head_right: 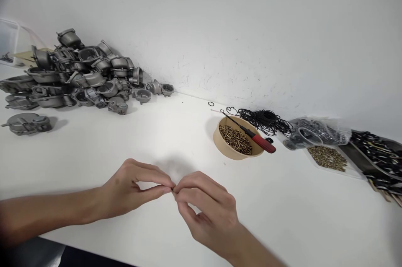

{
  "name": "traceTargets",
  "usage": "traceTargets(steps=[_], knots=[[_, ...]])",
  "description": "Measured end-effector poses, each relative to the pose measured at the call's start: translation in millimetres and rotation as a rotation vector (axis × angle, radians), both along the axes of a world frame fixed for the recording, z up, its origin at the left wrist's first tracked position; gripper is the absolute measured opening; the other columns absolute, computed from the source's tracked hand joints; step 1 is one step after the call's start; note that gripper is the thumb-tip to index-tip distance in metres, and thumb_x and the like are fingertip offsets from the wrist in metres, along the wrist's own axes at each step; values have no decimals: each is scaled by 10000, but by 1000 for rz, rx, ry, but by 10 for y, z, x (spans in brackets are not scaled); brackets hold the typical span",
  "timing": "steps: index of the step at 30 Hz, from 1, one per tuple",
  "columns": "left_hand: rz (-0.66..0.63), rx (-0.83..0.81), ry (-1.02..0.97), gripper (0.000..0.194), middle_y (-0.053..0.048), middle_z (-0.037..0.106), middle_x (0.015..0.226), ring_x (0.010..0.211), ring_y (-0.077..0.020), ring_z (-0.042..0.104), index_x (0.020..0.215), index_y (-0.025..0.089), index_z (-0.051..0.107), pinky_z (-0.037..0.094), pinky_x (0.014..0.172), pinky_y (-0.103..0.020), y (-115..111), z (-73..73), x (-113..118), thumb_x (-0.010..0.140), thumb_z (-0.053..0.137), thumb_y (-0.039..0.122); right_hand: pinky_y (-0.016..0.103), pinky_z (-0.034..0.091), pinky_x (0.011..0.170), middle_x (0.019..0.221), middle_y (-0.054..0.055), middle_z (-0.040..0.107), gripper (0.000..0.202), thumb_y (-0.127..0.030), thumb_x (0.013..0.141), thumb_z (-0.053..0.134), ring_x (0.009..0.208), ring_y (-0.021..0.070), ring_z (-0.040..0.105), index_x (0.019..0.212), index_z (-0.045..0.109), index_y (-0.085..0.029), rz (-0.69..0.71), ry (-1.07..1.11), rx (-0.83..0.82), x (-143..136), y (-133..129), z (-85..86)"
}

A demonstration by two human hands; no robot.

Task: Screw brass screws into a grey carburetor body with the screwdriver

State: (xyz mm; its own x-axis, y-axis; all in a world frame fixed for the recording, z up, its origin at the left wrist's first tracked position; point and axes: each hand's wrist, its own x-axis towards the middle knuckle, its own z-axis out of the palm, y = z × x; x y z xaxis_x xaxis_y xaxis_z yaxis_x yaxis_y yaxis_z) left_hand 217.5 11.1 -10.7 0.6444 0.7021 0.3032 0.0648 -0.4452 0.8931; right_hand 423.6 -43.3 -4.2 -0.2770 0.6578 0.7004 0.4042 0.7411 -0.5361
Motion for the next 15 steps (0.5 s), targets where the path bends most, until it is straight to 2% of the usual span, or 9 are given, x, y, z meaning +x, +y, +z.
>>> traceTargets(steps=[2,5,15], knots=[[-9,-73,21,146,-3,807,896,777,-133,745,977,187,815,558,649,-191,-4,22,-3,917,684,163,271,536,583,829,65,671,286,113,819,592,726,144,629,873,622,-166,-1,-3,0,4,-1,-7],[-7,-100,34,142,10,808,883,765,-135,744,972,193,816,549,631,-193,-4,32,-8,917,685,179,266,531,579,840,67,668,283,110,815,591,728,141,627,875,621,-165,1,-6,-3,11,-3,-19],[4,-9,9,108,10,802,821,655,-108,707,931,182,810,504,551,-181,-4,0,0,891,712,166,249,504,555,838,57,645,281,96,810,579,706,129,619,885,612,-174,-8,-8,-30,-6,-21,-12]])
